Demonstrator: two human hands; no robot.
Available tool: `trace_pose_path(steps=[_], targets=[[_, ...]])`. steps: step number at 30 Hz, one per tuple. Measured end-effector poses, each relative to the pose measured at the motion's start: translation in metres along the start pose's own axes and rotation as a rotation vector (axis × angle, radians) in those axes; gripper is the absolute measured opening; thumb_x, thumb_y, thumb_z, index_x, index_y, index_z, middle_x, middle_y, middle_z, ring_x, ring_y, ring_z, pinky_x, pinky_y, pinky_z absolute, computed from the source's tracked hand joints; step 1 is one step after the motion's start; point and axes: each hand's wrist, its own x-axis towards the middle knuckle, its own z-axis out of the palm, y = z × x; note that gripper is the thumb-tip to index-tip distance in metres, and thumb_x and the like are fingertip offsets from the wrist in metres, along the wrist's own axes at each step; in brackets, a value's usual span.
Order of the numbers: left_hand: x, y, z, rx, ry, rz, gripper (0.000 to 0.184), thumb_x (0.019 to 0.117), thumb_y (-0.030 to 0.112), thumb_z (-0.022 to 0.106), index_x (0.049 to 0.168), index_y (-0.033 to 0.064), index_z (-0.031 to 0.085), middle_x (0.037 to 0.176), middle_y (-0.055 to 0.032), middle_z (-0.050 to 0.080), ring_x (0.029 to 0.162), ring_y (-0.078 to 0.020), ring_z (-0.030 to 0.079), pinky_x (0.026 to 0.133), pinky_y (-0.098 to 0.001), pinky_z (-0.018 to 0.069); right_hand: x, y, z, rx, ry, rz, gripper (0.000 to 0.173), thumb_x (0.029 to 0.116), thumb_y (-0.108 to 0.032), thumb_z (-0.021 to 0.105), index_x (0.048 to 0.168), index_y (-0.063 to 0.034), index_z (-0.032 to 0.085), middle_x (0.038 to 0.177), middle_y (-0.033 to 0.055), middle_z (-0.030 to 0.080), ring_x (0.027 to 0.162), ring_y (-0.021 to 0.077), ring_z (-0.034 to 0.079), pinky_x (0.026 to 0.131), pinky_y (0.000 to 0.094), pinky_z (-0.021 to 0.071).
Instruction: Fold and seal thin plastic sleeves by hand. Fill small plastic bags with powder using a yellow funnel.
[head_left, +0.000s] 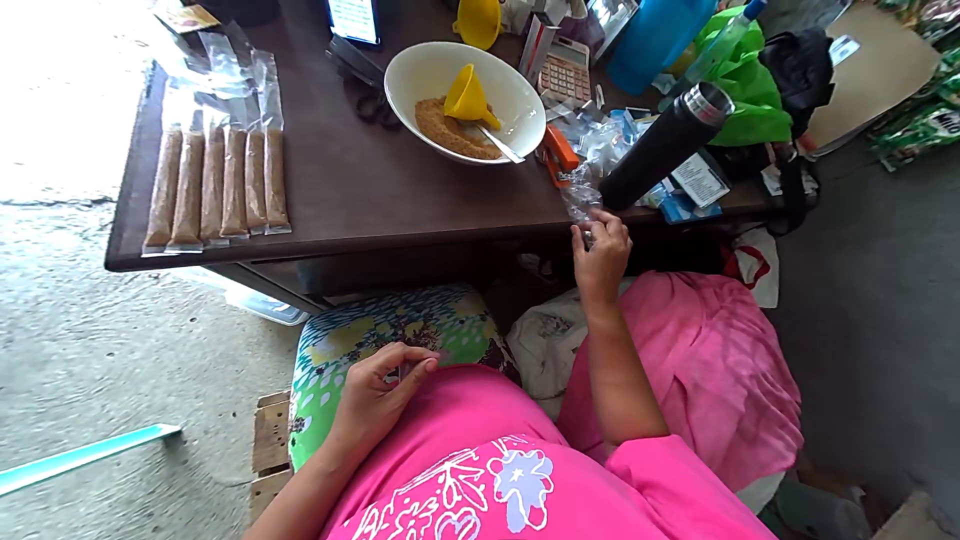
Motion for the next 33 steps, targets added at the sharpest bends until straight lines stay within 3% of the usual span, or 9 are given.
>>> trace_pose_path(steps=[2,5,8,14,19,23,25,29,33], targets=[[0.0,-0.001,0.0,-0.001,0.001,-0.001,0.02,0.099,0.026,0.067,0.101,0.0083,0.075,0.094,0.0037,0.074,0.088,-0.0007,0.068,0.083,-0.0184,0.0562,-0.001,0.002,-0.003,0.087,0.036,-0.011,0.015,0.094,-0.011,0.072,0.098,0.0039,0.074,0.108,0.0232,0.068,0.1,0.0367,0.068,0.09,0.0488,0.0554],[0.0,-0.001,0.001,-0.007,-0.003,-0.004,0.02,0.0994,0.027,0.066,0.1,0.0084,0.075,0.094,0.0037,0.075,0.088,-0.0008,0.069,0.083,-0.0185,0.0563,-0.007,0.004,-0.005,0.137,0.05,-0.038,0.012,0.0943,-0.002,0.069,0.102,0.0034,0.076,0.105,0.0233,0.067,0.096,0.0316,0.068,0.086,0.0369,0.0574],[0.0,-0.001,0.002,-0.007,-0.007,-0.005,0.02,0.0996,0.026,0.066,0.1,0.0081,0.075,0.094,0.0037,0.074,0.088,-0.0005,0.068,0.083,-0.0184,0.0561,-0.01,0.008,-0.006,0.125,-0.016,-0.021,0.017,0.097,-0.002,0.064,0.107,0.0045,0.076,0.12,0.0261,0.066,0.108,0.0357,0.067,0.096,0.0401,0.0559],[-0.001,0.0,0.002,-0.002,0.0,-0.005,0.02,0.0993,0.026,0.066,0.1,0.0082,0.075,0.094,0.0035,0.074,0.087,-0.0008,0.068,0.082,-0.0182,0.056,-0.006,0.011,-0.01,0.036,-0.046,0.009,0.024,0.0932,-0.02,0.075,0.089,0.0031,0.073,0.13,0.0239,0.063,0.108,0.0389,0.065,0.091,0.0536,0.0518],[-0.002,0.0,0.002,0.005,0.004,0.003,0.021,0.0995,0.026,0.066,0.101,0.0078,0.075,0.094,0.0033,0.075,0.087,-0.0011,0.069,0.082,-0.0189,0.0567,-0.003,0.006,-0.013,-0.022,-0.084,-0.042,0.033,0.1035,-0.03,0.06,0.102,-0.0016,0.078,0.14,0.0198,0.06,0.111,0.038,0.065,0.092,0.0561,0.0489],[-0.002,0.001,0.003,0.005,-0.005,-0.009,0.021,0.0997,0.026,0.066,0.101,0.0078,0.075,0.094,0.0028,0.075,0.086,-0.0015,0.069,0.082,-0.019,0.0569,0.004,0.006,-0.003,-0.166,-0.328,0.095,0.066,0.1017,-0.059,0.05,0.136,-0.0046,0.065,0.166,0.0197,0.029,0.141,0.045,0.043,0.106,0.0675,0.0354],[-0.002,0.0,0.002,0.008,-0.004,-0.005,0.021,0.0996,0.026,0.065,0.101,0.0079,0.075,0.094,0.0029,0.075,0.086,-0.0012,0.069,0.081,-0.0185,0.0566,0.008,0.009,0.005,-0.187,-0.348,0.091,0.073,0.1012,-0.064,0.045,0.146,-0.0074,0.057,0.168,0.0197,0.024,0.145,0.0443,0.038,0.109,0.0673,0.0321],[-0.002,0.001,0.002,0.005,0.005,0.001,0.02,0.0994,0.026,0.066,0.101,0.0078,0.075,0.094,0.0029,0.075,0.087,-0.0014,0.069,0.082,-0.0187,0.0567,0.018,0.011,0.012,-0.026,-0.122,-0.015,0.04,0.1,-0.033,0.064,0.112,0.0037,0.073,0.134,0.0254,0.061,0.119,0.0434,0.061,0.1,0.0611,0.046],[-0.001,0.001,0.003,-0.002,0.01,-0.004,0.02,0.0992,0.025,0.066,0.1,0.0071,0.075,0.094,0.003,0.075,0.087,-0.001,0.069,0.082,-0.0185,0.0565,0.027,0.005,0.009,0.031,-0.147,0.051,0.019,0.0958,0.001,0.062,0.109,0.0066,0.075,0.113,0.0281,0.063,0.107,0.0403,0.064,0.096,0.0461,0.0542]])
